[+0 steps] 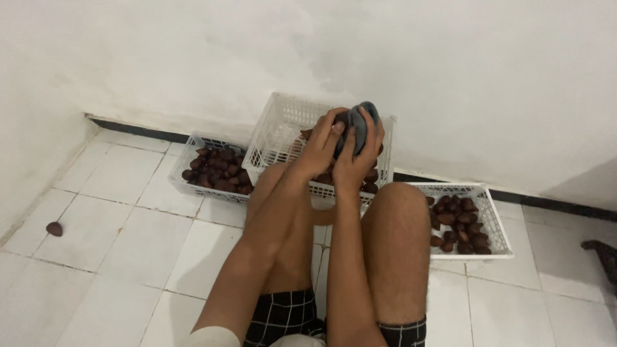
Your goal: The person sits on the floor and wipes brown nuts with a gray cloth, handling them one by one from a central white basket and placing them back into the same basket.
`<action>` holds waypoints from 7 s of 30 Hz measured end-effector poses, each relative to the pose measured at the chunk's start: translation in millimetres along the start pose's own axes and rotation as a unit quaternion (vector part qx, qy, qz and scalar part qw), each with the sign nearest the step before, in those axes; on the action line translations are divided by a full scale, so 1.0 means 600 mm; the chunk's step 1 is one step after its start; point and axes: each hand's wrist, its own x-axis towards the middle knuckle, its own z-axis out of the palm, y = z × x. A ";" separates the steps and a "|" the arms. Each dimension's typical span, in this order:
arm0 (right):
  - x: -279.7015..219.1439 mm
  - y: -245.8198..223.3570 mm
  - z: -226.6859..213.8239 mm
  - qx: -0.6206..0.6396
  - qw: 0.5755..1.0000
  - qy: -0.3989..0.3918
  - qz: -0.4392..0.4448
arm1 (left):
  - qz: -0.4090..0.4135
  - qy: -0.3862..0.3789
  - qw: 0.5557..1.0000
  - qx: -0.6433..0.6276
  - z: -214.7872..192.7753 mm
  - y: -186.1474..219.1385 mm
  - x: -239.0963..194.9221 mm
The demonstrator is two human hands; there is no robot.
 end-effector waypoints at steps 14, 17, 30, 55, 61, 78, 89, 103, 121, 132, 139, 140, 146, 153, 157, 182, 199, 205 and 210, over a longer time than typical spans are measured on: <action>0.023 0.007 0.001 -0.008 0.987 0.037 -0.154 | -0.014 -0.011 1.000 -0.024 -0.055 0.028 -0.001; 0.022 0.027 0.007 -0.029 0.975 0.054 -0.215 | -0.016 -0.008 0.999 -0.046 -0.060 -0.001 -0.001; -0.004 0.116 0.005 0.028 0.963 -0.020 0.268 | -0.087 -0.035 0.996 0.000 -0.046 0.028 -0.012; 0.004 0.057 0.000 0.002 0.996 -0.018 0.083 | -0.073 -0.059 0.995 -0.041 -0.038 -0.009 -0.006; 0.008 0.019 0.003 -0.068 0.993 0.009 -0.100 | -0.070 -0.014 0.992 -0.109 -0.047 -0.012 0.004; 0.003 0.089 -0.003 0.034 0.964 -0.005 0.265 | -0.107 -0.055 0.991 -0.059 -0.059 0.015 -0.013; -0.005 0.068 0.009 -0.017 0.976 -0.114 0.182 | -0.263 -0.005 0.965 0.015 -0.057 0.032 -0.012; 0.000 0.047 -0.009 -0.024 0.984 -0.153 0.087 | -0.199 -0.003 0.979 0.040 -0.047 0.034 -0.004; -0.004 0.114 0.011 0.006 0.962 -0.057 0.269 | -0.103 -0.001 0.995 0.007 -0.049 0.013 -0.005; 0.008 0.087 -0.007 -0.081 0.994 0.004 0.077 | -0.022 -0.067 0.985 0.157 -0.045 -0.048 -0.005; -0.003 0.106 -0.001 -0.075 0.994 -0.036 0.065 | -0.050 -0.095 0.994 0.035 -0.044 -0.026 -0.005; -0.005 0.115 -0.002 -0.049 0.987 -0.036 0.147 | -0.052 -0.098 0.993 0.040 -0.050 -0.032 -0.005; -0.028 0.169 -0.014 0.027 0.941 -0.057 0.332 | -0.060 -0.015 0.998 -0.010 -0.053 0.009 -0.011; -0.006 0.059 0.029 0.255 0.845 0.012 0.470 | -0.081 -0.058 0.992 0.076 -0.061 -0.022 -0.004; -0.012 0.054 0.029 0.131 0.918 0.001 0.375 | -0.095 -0.076 0.991 0.063 -0.059 -0.015 -0.007; -0.060 0.045 0.084 0.191 0.924 0.001 0.332 | -0.112 -0.010 0.993 -0.032 -0.125 -0.002 -0.055; -0.042 0.117 0.040 -0.183 0.956 -0.229 -0.006 | -0.044 0.069 0.997 0.010 -0.226 0.014 -0.077; -0.085 0.209 0.027 -0.282 0.909 -0.307 0.028 | 0.038 0.216 0.972 0.083 -0.314 -0.072 -0.108; -0.083 0.197 0.037 -0.272 0.904 -0.323 -0.070 | -0.063 0.371 0.925 0.048 -0.360 -0.289 -0.199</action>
